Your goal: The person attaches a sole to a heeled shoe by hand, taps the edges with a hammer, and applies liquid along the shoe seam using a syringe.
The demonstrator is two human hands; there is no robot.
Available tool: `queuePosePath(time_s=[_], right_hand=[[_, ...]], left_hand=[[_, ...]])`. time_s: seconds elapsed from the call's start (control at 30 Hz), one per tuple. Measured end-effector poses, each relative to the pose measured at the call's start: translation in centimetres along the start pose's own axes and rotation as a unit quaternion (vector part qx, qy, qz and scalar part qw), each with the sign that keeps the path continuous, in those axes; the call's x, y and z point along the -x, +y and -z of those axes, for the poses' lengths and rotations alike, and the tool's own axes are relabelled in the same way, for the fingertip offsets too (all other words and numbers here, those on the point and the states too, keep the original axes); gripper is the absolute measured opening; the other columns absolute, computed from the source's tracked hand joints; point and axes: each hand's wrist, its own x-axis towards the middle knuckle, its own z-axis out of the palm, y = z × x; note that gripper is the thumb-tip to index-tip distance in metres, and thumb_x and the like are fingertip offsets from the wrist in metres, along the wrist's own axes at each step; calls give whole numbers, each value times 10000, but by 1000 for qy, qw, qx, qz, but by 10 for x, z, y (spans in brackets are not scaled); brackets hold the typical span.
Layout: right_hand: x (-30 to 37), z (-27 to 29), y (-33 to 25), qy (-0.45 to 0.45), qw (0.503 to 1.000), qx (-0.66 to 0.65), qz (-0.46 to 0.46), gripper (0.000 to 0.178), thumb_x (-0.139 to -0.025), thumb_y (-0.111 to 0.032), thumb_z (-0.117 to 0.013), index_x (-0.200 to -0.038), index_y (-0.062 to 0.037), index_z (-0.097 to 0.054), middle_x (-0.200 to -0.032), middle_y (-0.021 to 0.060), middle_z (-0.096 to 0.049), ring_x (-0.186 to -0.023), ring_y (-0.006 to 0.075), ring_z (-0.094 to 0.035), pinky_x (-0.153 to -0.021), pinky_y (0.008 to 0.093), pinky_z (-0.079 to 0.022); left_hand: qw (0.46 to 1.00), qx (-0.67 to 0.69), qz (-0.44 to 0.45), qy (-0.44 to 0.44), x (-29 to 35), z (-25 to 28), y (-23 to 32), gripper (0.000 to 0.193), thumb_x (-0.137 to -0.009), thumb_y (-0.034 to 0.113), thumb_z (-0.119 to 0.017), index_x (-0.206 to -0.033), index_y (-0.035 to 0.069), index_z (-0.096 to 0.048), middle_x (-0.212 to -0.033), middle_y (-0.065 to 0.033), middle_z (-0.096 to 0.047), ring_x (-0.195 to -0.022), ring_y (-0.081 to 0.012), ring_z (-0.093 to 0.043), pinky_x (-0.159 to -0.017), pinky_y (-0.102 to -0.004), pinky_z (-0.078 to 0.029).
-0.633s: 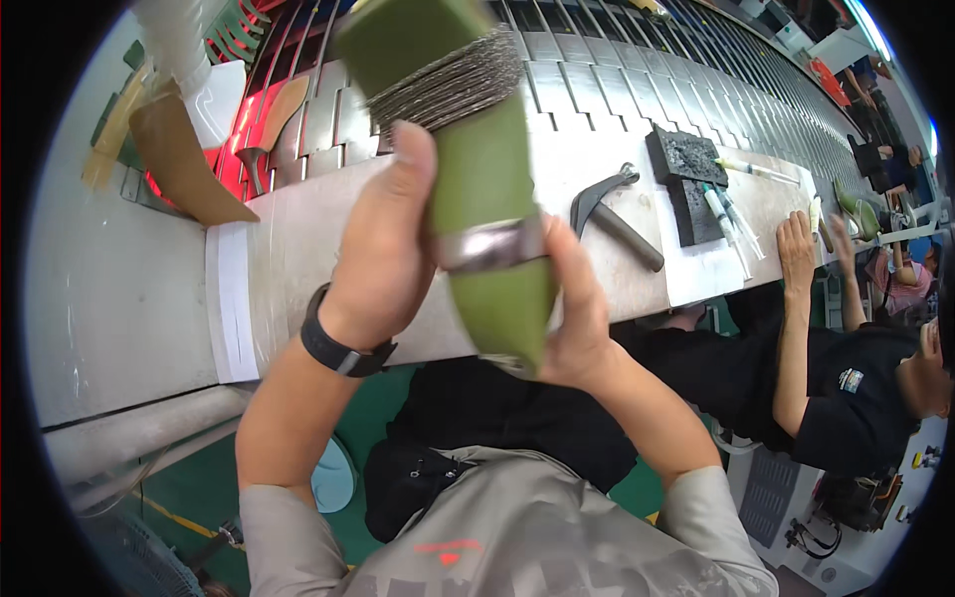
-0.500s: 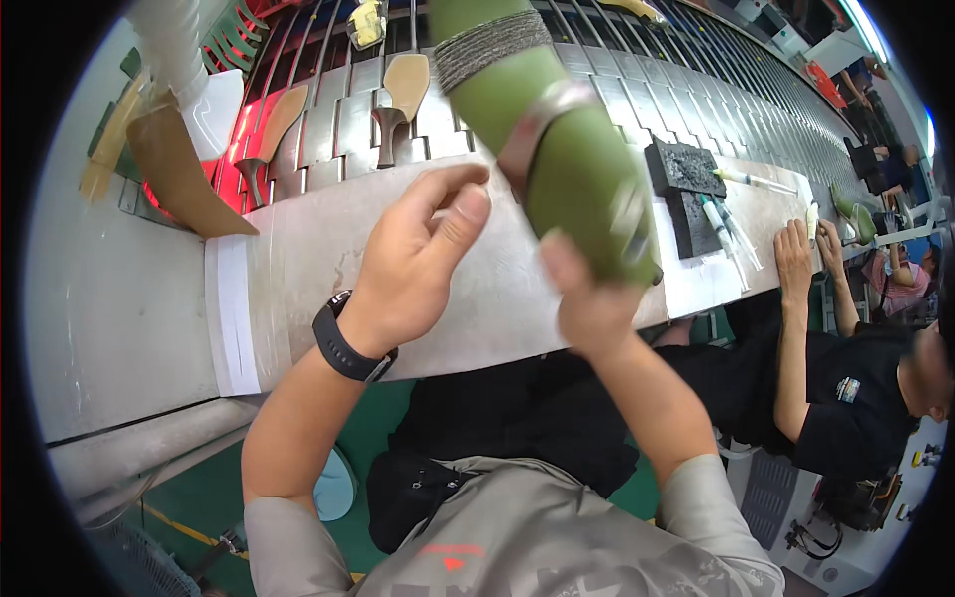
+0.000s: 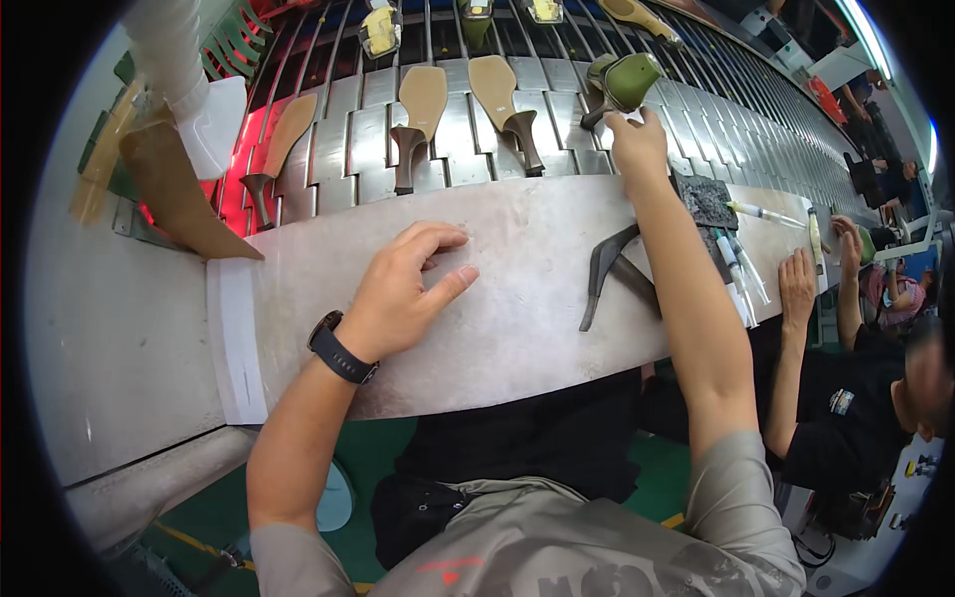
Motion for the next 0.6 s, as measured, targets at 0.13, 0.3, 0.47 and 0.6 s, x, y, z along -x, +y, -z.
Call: queuePosePath(time_s=[0.13, 0.3, 0.47, 0.6], right_hand=[[74, 16, 1, 70, 942, 38, 327, 508, -877, -259, -756, -1290, 21, -657, -1139, 215, -735, -997, 312, -729, -883, 398, -553], [127, 22, -7, -115, 936, 100, 318, 193, -891, -214, -736, -928, -28, -772, -880, 144, -764, -750, 268, -738, -691, 372, -564], [126, 21, -4, -110, 951, 23, 288, 187, -893, -208, -731, -856, -27, -761, -824, 129, -760, -699, 262, -724, -673, 373, -558], [125, 27, -5, -123, 957, 15, 264, 208, -895, -214, -731, -828, -18, -746, -793, 132, -752, -693, 258, -724, -665, 366, -551]], left_hand=[[999, -41, -3, 16, -14, -5, -1, 308, -955, 201, -736, -1177, -6, -683, -1078, -124, -710, -947, -217, -682, -816, -332, -536], [993, -104, 50, 20, -69, -14, -2, 323, -953, 258, -738, -1102, -27, -706, -909, -127, -709, -840, -206, -675, -751, -330, -528], [986, -119, 65, 95, -115, -17, -9, 451, -940, 312, -747, -1204, -45, -668, -900, -145, -712, -816, -242, -686, -746, -362, -539], [851, -402, -7, 338, -133, 0, -37, 605, -863, 369, -782, -1270, -51, -632, -1120, -232, -711, -1075, -387, -681, -943, -467, -532]])
